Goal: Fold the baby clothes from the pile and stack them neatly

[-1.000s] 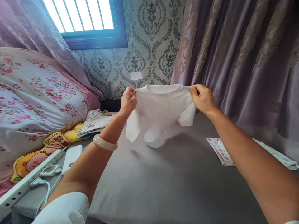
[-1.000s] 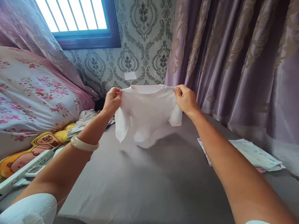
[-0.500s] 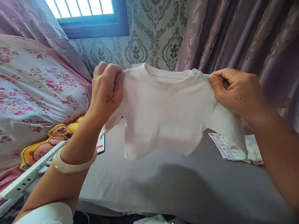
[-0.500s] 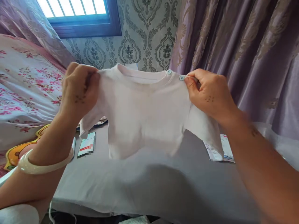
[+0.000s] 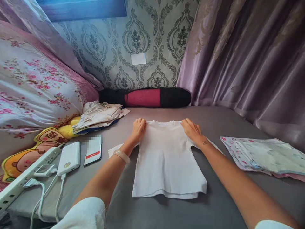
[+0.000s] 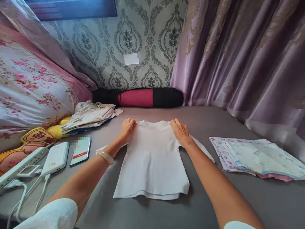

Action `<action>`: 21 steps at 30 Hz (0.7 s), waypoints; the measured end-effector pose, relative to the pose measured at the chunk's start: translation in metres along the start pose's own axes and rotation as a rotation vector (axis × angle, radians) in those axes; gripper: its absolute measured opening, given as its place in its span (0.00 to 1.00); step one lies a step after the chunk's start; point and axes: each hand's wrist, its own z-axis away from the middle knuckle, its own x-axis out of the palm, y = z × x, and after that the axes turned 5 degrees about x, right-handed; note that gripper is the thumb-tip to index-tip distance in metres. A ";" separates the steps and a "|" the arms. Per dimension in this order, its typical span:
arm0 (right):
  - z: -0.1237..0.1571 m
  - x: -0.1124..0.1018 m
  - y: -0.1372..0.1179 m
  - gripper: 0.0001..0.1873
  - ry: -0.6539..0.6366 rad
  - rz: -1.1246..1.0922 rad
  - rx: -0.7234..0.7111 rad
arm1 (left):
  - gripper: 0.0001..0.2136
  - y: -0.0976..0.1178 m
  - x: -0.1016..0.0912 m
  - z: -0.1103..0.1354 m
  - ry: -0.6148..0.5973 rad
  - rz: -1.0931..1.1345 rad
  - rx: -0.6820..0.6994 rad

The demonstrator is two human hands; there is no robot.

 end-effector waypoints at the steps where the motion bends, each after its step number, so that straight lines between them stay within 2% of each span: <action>1: -0.002 0.011 0.000 0.19 0.015 0.016 -0.004 | 0.12 0.000 0.008 0.000 -0.003 -0.012 0.006; 4: -0.011 0.037 0.002 0.18 0.071 0.058 -0.018 | 0.14 -0.003 0.026 -0.006 -0.013 -0.064 0.020; 8: -0.030 0.057 0.004 0.17 0.075 0.098 -0.059 | 0.15 -0.011 0.036 -0.023 -0.036 -0.144 0.062; 18: -0.086 0.064 0.003 0.20 -0.014 0.064 -0.095 | 0.16 -0.030 0.051 -0.074 -0.037 -0.219 0.102; 21: -0.091 0.067 0.004 0.19 -0.092 0.002 -0.032 | 0.14 -0.033 0.051 -0.084 -0.154 -0.069 0.012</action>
